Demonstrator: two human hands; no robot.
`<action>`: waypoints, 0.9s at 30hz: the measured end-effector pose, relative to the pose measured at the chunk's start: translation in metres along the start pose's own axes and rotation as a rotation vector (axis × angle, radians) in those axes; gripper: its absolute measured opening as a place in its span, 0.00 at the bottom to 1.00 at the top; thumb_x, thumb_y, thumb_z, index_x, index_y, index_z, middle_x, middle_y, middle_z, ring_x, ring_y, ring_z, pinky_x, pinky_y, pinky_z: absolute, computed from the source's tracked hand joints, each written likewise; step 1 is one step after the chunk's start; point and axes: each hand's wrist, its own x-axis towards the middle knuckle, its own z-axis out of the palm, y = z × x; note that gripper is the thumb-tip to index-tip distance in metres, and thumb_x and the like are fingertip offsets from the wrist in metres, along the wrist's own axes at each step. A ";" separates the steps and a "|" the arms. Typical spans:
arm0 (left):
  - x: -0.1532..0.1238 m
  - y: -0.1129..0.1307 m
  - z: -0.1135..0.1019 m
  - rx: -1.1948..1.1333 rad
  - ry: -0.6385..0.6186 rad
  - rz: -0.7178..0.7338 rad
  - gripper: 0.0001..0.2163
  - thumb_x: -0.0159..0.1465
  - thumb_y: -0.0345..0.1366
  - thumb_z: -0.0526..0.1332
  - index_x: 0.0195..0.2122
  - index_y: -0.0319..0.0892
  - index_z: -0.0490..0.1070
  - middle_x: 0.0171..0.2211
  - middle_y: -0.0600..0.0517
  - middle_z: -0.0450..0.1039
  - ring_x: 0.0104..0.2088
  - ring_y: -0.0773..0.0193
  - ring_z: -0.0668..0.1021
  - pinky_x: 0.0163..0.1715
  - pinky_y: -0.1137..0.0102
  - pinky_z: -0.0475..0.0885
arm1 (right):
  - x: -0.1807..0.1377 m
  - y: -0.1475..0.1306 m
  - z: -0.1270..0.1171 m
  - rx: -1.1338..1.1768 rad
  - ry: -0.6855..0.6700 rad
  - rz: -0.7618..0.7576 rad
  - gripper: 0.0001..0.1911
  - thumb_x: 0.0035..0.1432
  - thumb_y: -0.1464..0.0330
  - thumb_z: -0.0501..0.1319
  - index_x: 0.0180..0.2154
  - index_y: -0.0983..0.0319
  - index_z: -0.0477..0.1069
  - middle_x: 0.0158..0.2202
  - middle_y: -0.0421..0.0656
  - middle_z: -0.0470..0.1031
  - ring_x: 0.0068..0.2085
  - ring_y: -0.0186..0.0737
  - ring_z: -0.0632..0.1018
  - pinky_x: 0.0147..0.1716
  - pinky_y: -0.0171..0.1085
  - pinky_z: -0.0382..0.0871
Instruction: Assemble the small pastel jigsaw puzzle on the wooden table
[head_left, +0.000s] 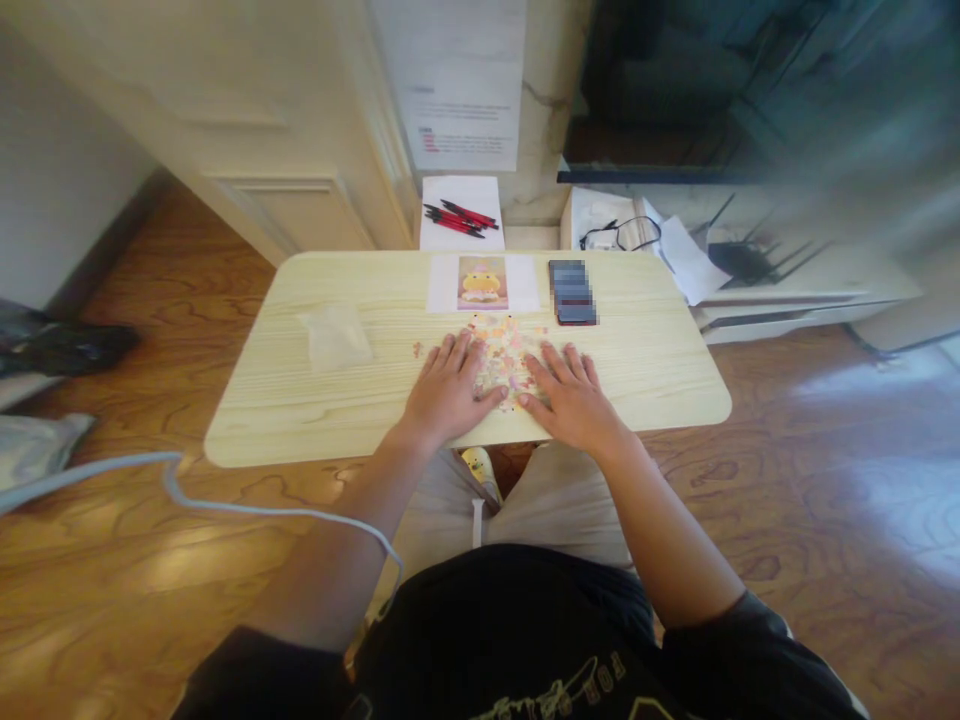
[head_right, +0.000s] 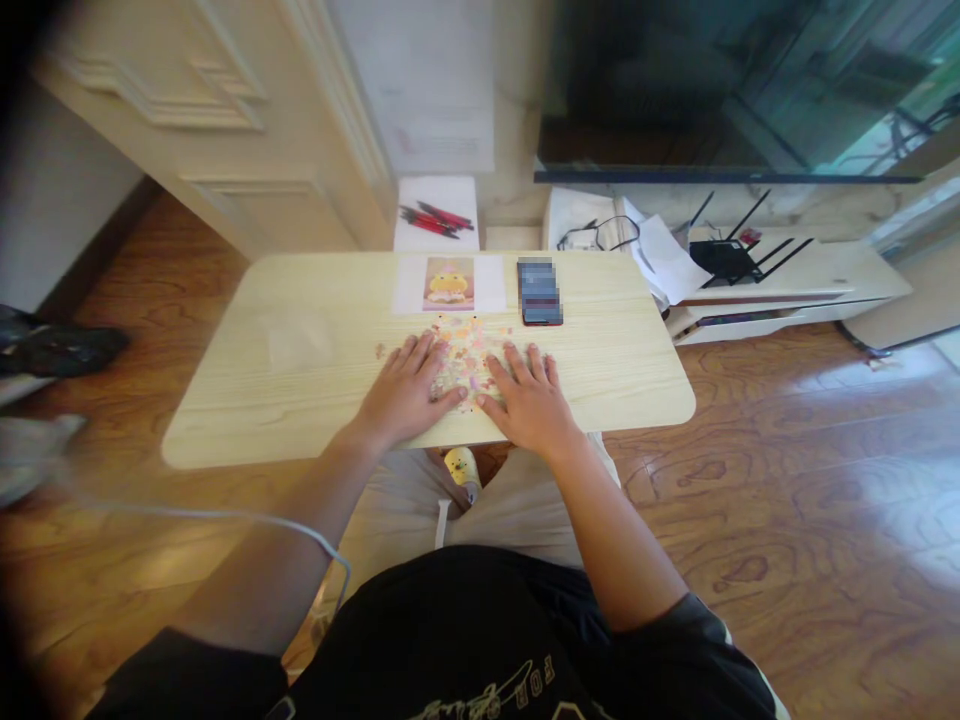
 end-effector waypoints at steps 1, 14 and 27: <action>0.000 0.000 0.000 -0.006 0.007 0.003 0.40 0.72 0.60 0.56 0.77 0.38 0.53 0.78 0.39 0.49 0.77 0.37 0.54 0.75 0.46 0.53 | 0.000 -0.001 -0.001 -0.001 0.008 0.002 0.36 0.75 0.47 0.51 0.76 0.54 0.55 0.80 0.47 0.46 0.78 0.68 0.48 0.74 0.68 0.44; -0.017 -0.030 0.000 0.013 0.058 -0.146 0.42 0.72 0.59 0.55 0.76 0.32 0.51 0.77 0.32 0.49 0.77 0.37 0.55 0.75 0.45 0.54 | -0.006 -0.012 0.007 0.020 0.048 -0.043 0.36 0.75 0.48 0.52 0.77 0.53 0.53 0.79 0.47 0.49 0.78 0.69 0.50 0.74 0.68 0.45; -0.008 -0.004 -0.005 0.009 0.036 0.030 0.36 0.74 0.57 0.54 0.77 0.45 0.53 0.79 0.44 0.47 0.78 0.41 0.54 0.75 0.46 0.53 | -0.004 -0.018 0.002 0.009 0.044 -0.081 0.35 0.76 0.50 0.51 0.77 0.51 0.50 0.80 0.44 0.49 0.78 0.64 0.49 0.74 0.67 0.43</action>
